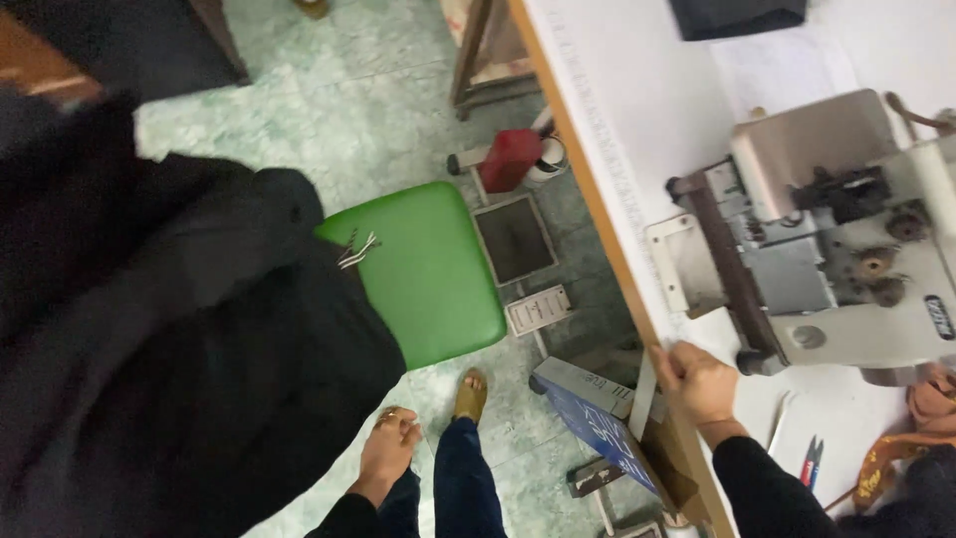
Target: The person is selecting thread spools and threading them through the guides and needle of an industrial sewing machine.
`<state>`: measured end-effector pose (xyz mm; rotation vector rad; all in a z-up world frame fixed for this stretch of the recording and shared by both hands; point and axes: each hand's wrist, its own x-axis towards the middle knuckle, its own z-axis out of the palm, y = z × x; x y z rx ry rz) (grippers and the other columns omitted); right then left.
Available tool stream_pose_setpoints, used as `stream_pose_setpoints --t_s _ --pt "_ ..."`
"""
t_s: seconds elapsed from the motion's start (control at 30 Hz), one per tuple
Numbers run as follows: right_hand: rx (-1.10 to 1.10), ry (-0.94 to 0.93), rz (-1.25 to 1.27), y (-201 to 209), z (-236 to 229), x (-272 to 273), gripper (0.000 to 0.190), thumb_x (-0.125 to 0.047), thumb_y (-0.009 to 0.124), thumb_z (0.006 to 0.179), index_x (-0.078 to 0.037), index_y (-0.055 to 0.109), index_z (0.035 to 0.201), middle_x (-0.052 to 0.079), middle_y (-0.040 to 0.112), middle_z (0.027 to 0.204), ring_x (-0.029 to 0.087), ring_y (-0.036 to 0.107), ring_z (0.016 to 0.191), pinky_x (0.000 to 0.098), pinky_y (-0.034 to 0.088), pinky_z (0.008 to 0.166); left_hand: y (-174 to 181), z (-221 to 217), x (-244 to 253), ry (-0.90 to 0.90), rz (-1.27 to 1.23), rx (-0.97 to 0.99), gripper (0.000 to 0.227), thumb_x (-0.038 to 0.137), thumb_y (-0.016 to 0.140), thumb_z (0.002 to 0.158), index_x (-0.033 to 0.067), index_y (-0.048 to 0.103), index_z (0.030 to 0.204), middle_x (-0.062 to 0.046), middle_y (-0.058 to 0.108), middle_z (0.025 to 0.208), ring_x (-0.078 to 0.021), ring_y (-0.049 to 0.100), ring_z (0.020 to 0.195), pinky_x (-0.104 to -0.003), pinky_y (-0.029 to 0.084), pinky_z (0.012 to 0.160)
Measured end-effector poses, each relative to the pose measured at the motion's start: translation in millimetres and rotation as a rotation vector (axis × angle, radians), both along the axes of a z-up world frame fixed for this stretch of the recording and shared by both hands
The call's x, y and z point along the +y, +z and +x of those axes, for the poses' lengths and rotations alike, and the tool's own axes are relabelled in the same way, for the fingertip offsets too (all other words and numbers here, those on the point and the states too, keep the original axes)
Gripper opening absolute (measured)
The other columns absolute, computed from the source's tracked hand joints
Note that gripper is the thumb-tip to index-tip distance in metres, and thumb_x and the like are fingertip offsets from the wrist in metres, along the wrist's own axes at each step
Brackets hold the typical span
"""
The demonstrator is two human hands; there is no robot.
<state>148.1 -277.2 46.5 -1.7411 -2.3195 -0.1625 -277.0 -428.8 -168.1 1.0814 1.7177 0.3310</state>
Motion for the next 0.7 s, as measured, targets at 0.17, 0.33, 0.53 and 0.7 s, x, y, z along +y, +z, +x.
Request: stream_pose_setpoints --t_s 0.17,0.33,0.53,0.7 --pt "-0.048 -0.028 -0.019 -3.8 -9.1 -12.1 0.046 -0.034 0.058 0.095 -0.013 0.036 0.06 0.006 0.042 0.054 0.026 0.043 0.047 0.0419 0.029 0.049 -38.3 -49.6 -61.9 0.01 -0.05 0.03 0.021 0.029 0.06 0.089 0.0246 0.064 0.109 0.002 0.072 0.109 -0.0213 0.071 0.099 -0.038 0.056 0.08" --pt "-0.04 -0.001 -0.03 7.0 -31.6 -13.3 0.047 -0.026 0.056 0.094 -0.012 0.025 0.062 0.002 0.026 0.05 0.017 0.024 0.043 0.0374 0.019 0.043 -122.8 -79.3 -121.6 -0.325 0.23 0.412 0.038 0.04 0.042 0.096 0.0103 0.061 0.11 -0.013 0.067 0.103 -0.0303 0.067 0.089 -0.035 0.052 0.08" --pt "-0.104 -0.101 -0.033 -7.4 -28.4 -13.0 0.051 -0.033 0.059 0.093 -0.011 0.026 0.061 0.002 0.026 0.049 0.02 0.024 0.044 0.0393 0.022 0.043 -98.2 -83.3 -115.2 -0.186 0.55 0.809 0.063 0.051 0.057 0.085 0.0149 0.05 0.137 -0.009 0.053 0.136 -0.0285 0.044 0.131 -0.045 0.026 0.116" --pt "-0.141 -0.167 -0.085 -8.6 -33.0 -14.8 0.051 -0.034 0.054 0.098 -0.011 0.028 0.06 0.003 0.029 0.049 0.021 0.026 0.045 0.0395 0.024 0.046 -49.9 -93.9 -76.4 0.269 0.592 0.432 0.048 0.049 0.072 0.076 0.0181 0.065 0.113 -0.002 0.07 0.104 -0.0161 0.058 0.111 -0.033 0.041 0.104"
